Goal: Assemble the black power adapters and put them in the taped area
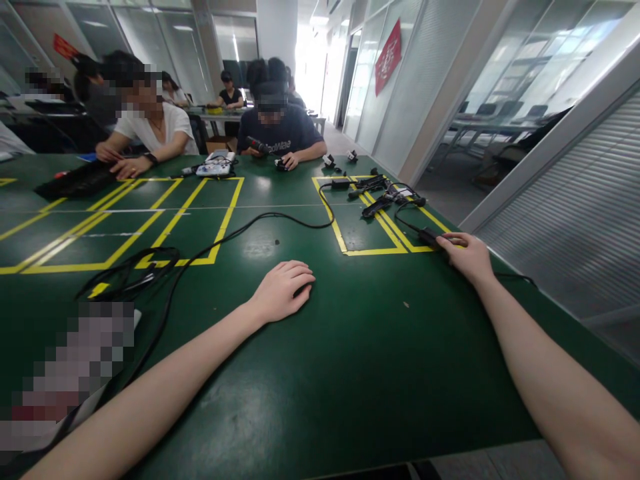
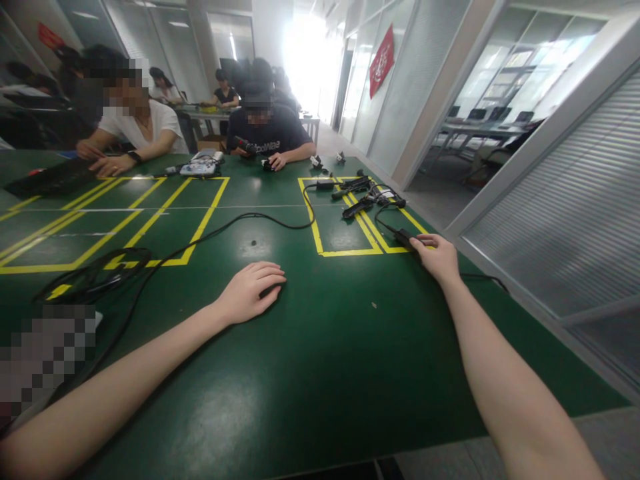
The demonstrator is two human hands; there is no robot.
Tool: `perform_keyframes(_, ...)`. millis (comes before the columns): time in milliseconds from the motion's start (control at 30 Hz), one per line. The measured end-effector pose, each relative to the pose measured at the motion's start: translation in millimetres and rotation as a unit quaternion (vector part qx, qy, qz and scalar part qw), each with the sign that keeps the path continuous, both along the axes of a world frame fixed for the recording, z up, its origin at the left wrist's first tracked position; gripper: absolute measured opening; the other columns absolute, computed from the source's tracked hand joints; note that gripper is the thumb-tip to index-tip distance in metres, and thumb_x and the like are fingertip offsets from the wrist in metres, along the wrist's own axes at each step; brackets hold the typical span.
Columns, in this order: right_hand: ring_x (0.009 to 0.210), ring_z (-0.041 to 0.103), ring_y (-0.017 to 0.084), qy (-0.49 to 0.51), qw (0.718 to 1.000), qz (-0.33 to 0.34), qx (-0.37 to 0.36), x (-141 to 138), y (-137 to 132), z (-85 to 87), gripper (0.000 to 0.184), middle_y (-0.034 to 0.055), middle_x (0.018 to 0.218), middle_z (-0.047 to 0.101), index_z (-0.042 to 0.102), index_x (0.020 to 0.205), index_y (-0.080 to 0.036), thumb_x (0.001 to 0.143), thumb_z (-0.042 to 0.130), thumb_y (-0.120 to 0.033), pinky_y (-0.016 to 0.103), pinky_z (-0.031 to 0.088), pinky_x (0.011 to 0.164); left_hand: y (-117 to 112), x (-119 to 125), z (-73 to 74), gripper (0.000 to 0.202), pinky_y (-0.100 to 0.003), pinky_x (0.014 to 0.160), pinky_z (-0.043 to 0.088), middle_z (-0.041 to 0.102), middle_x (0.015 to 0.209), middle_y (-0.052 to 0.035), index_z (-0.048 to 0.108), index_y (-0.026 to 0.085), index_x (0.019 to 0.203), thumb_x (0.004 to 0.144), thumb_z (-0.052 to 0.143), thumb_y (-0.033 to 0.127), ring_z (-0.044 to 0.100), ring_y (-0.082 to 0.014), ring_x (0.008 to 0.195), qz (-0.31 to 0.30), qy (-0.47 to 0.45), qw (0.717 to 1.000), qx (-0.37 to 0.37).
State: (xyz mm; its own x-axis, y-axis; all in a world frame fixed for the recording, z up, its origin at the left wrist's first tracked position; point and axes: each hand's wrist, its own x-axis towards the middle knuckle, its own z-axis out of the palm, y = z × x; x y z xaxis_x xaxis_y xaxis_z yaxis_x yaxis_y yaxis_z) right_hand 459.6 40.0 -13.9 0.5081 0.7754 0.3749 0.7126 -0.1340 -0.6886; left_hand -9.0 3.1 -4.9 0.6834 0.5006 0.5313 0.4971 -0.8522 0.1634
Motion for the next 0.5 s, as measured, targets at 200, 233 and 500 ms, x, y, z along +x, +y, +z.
perform_keyframes(200, 0.055, 0.056, 0.014, 0.024, 0.999, -0.021, -0.015, -5.8, -0.4, 4.4, 0.047, 0.0126, 0.109, 0.074, 0.070, 0.117, -0.016, 0.076, 0.073, -0.037, 0.030, 0.047, 0.055, -0.3, 0.1, 0.4, 0.020, -0.042, 0.098, 0.056, 0.077, 0.110, -0.0085, 0.072, 0.018, 0.105, 0.098, 0.054, 0.020, 0.069, -0.0246, 0.113, -0.001, -0.001, 1.000, 0.002)
perform_keyframes(233, 0.055, 0.056, 0.014, 0.014, 1.000, -0.017, -0.014, -8.3, -1.1, 6.2, 0.048, 0.0127, 0.112, 0.073, 0.069, 0.118, -0.017, 0.075, 0.074, -0.036, 0.030, 0.048, 0.056, -0.2, 0.1, 0.1, 0.020, -0.042, 0.098, 0.056, 0.078, 0.110, -0.0083, 0.072, 0.018, 0.105, 0.098, 0.054, 0.020, 0.069, -0.0244, 0.113, -0.002, 0.000, 1.000, 0.002)
perform_keyframes(500, 0.048, 0.052, 0.018, -0.004, 0.994, -0.079, -0.074, -23.1, -8.4, 22.2, 0.040, 0.0063, 0.060, 0.063, 0.070, 0.114, -0.007, 0.097, 0.051, -0.037, 0.032, 0.047, 0.057, 0.9, 1.5, -0.9, 0.020, -0.038, 0.090, 0.057, 0.078, 0.107, -0.0072, 0.073, 0.019, 0.102, 0.098, 0.053, 0.020, 0.071, -0.0226, 0.105, -0.003, 0.015, 1.000, -0.014)
